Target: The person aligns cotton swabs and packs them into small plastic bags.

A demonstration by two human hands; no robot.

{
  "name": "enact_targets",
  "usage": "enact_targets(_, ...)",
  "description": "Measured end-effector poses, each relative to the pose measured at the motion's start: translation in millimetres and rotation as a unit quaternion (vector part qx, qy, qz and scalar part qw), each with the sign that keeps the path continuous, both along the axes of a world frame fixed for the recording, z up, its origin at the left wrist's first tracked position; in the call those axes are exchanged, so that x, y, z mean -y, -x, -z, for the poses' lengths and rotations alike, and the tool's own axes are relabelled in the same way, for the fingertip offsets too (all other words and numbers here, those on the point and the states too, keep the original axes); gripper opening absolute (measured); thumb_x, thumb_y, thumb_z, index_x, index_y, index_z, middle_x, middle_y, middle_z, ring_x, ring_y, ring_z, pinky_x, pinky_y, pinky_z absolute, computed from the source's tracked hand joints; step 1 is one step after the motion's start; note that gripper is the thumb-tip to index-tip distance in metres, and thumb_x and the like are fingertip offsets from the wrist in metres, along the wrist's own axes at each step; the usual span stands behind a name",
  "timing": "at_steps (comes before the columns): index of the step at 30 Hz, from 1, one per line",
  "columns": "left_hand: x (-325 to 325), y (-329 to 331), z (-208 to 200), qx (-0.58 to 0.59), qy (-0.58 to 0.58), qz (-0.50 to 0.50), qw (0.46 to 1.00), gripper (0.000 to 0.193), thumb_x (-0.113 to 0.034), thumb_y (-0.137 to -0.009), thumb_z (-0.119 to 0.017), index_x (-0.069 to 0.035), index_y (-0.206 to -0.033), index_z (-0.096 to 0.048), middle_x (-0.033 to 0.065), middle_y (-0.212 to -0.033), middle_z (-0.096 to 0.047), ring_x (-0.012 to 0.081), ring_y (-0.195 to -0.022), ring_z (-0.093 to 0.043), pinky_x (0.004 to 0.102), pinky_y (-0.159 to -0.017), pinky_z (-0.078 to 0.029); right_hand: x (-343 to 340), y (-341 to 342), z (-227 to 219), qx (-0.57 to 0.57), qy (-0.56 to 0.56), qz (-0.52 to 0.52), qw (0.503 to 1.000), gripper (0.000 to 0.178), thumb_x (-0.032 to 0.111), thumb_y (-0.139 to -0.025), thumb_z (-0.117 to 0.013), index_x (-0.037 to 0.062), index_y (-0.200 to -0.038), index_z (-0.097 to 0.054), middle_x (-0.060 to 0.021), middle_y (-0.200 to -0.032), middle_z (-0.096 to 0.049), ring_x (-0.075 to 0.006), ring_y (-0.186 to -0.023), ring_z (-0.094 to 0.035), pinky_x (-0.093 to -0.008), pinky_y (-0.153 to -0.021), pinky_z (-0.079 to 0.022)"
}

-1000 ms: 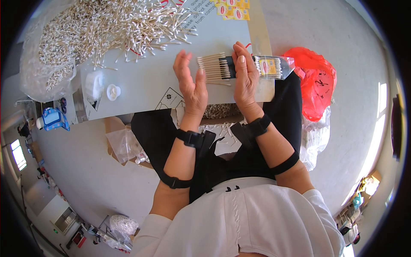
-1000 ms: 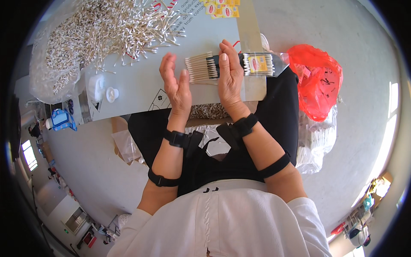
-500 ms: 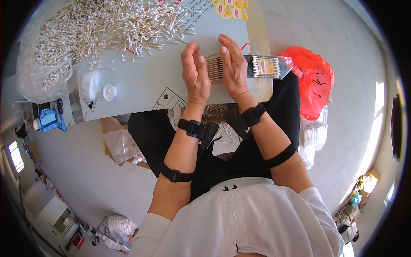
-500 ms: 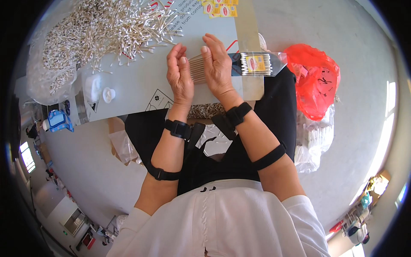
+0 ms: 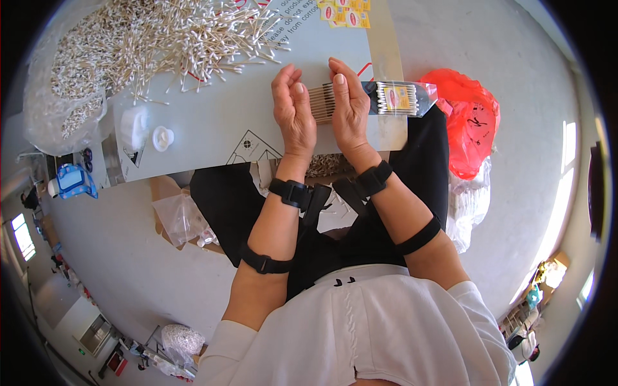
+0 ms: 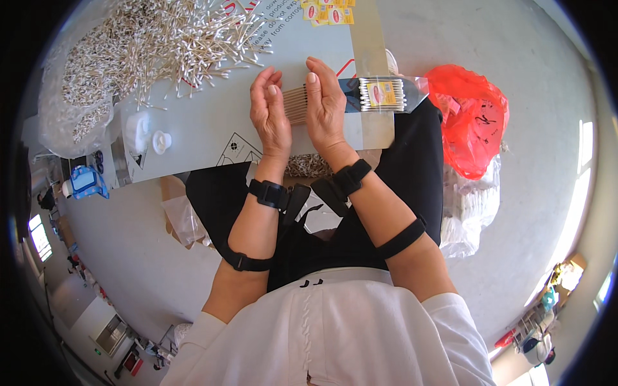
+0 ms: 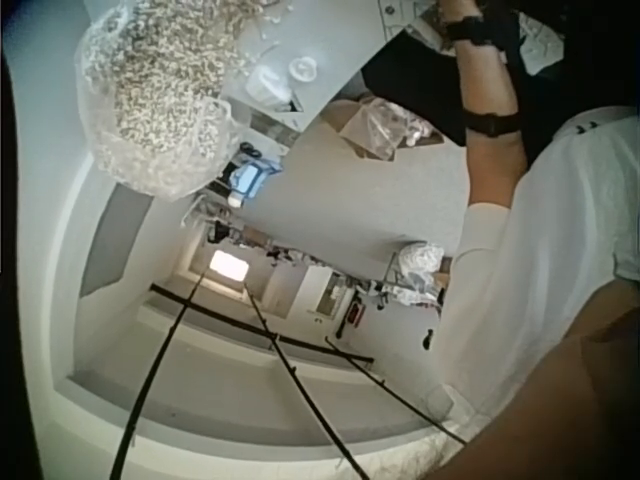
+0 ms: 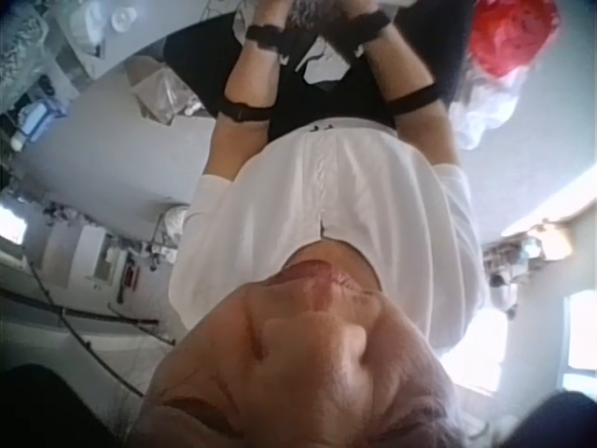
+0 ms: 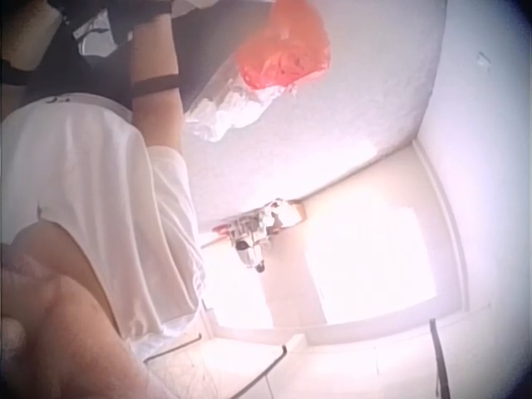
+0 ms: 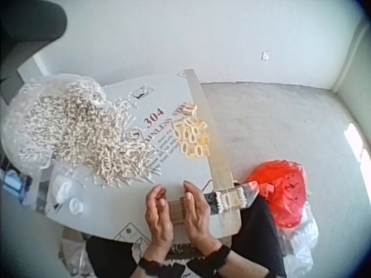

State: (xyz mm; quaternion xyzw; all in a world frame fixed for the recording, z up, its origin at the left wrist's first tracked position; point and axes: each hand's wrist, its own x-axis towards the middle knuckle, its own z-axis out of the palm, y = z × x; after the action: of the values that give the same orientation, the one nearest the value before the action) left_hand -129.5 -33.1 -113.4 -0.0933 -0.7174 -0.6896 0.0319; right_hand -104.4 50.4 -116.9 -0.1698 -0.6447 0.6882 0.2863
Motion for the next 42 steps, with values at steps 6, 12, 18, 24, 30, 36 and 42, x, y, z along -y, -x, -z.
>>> enact_targets(6,2.5,2.6,1.0,-0.002,0.005,0.012,1.0,0.043,-0.031,-0.104,-0.044,-0.001,-0.135,-0.045,0.0158,-0.129,-0.051,0.0251,-0.12,-0.051,0.0378,-0.103,-0.04,-5.9,1.1,3.2,-0.006,0.035,0.007,0.999,0.032,0.022,-0.102,-0.049,-0.003,-0.121,-0.058,-0.0144,-0.124,-0.061,-0.0224,-0.115,-0.056,-0.0314,-0.1,-0.042)
enact_targets(12,-0.6,1.0,1.4,-0.005,-0.005,0.007,1.0,0.049,-0.036,-0.103,-0.044,0.001,-0.135,-0.046,0.0182,-0.132,-0.052,0.0254,-0.125,-0.048,0.0388,-0.11,-0.034,-3.4,0.5,1.4,0.004,0.019,-0.008,1.0,0.036,0.022,-0.104,-0.047,-0.0043,-0.127,-0.056,-0.011,-0.129,-0.058,-0.0166,-0.119,-0.053,-0.0292,-0.105,-0.04)
enact_targets(18,8.5,3.4,-0.5,-0.058,0.083,0.04,0.994,0.05,-0.032,-0.101,-0.049,-0.002,-0.14,-0.042,0.0163,-0.141,-0.046,0.0277,-0.131,-0.044,0.0418,-0.112,-0.031,-14.0,-0.6,1.0,0.018,0.087,-0.021,0.996,0.037,0.025,-0.104,-0.047,-0.0037,-0.124,-0.059,-0.0119,-0.126,-0.06,-0.0173,-0.119,-0.053,-0.0298,-0.105,-0.041)
enact_targets(24,15.6,-13.6,-11.3,-0.195,0.497,0.18,0.826,0.069,-0.036,-0.09,-0.061,-0.005,-0.146,-0.036,0.0158,-0.156,-0.028,0.0308,-0.145,-0.025,0.0533,-0.117,-0.015,-22.3,-5.6,-1.6,-0.004,0.151,0.016,0.988,0.038,0.027,-0.103,-0.049,-0.004,-0.122,-0.06,-0.012,-0.12,-0.063,-0.0186,-0.112,-0.058,-0.0302,-0.099,-0.046)
enact_targets(30,19.1,-14.5,-14.6,-0.182,0.538,0.203,0.798,0.07,-0.037,-0.093,-0.056,-0.006,-0.15,-0.029,0.0145,-0.157,-0.024,0.0281,-0.146,-0.022,0.0507,-0.118,-0.012,-29.1,-13.3,-4.4,-0.004,0.183,-0.032,0.983,0.046,0.029,-0.105,-0.042,-0.0088,-0.129,-0.051,-0.0157,-0.133,-0.054,-0.0223,-0.126,-0.05,-0.0343,-0.111,-0.039)
enact_targets(36,28.3,-16.5,-9.9,-0.115,0.203,0.056,0.971,0.064,-0.029,-0.095,-0.055,-0.004,-0.148,-0.03,0.0203,-0.155,-0.025,0.0362,-0.145,-0.022,0.0494,-0.117,-0.017,-16.6,-28.6,-3.5,-0.011,0.14,-0.025,0.99,0.041,0.026,-0.104,-0.045,-0.0061,-0.129,-0.053,-0.0127,-0.131,-0.055,-0.0191,-0.123,-0.051,-0.032,-0.108,-0.04)
enact_targets(42,38.6,-17.6,-21.0,-0.183,0.435,0.165,0.866,0.085,-0.028,-0.08,-0.073,-0.003,-0.147,-0.029,0.0183,-0.156,-0.022,0.036,-0.145,-0.019,0.0528,-0.116,-0.017,-19.1,-40.4,-5.6,-0.005,0.109,-0.014,0.994,0.038,0.023,-0.104,-0.046,-0.0037,-0.13,-0.054,-0.0111,-0.132,-0.055,-0.0177,-0.123,-0.051,-0.0307,-0.107,-0.04)
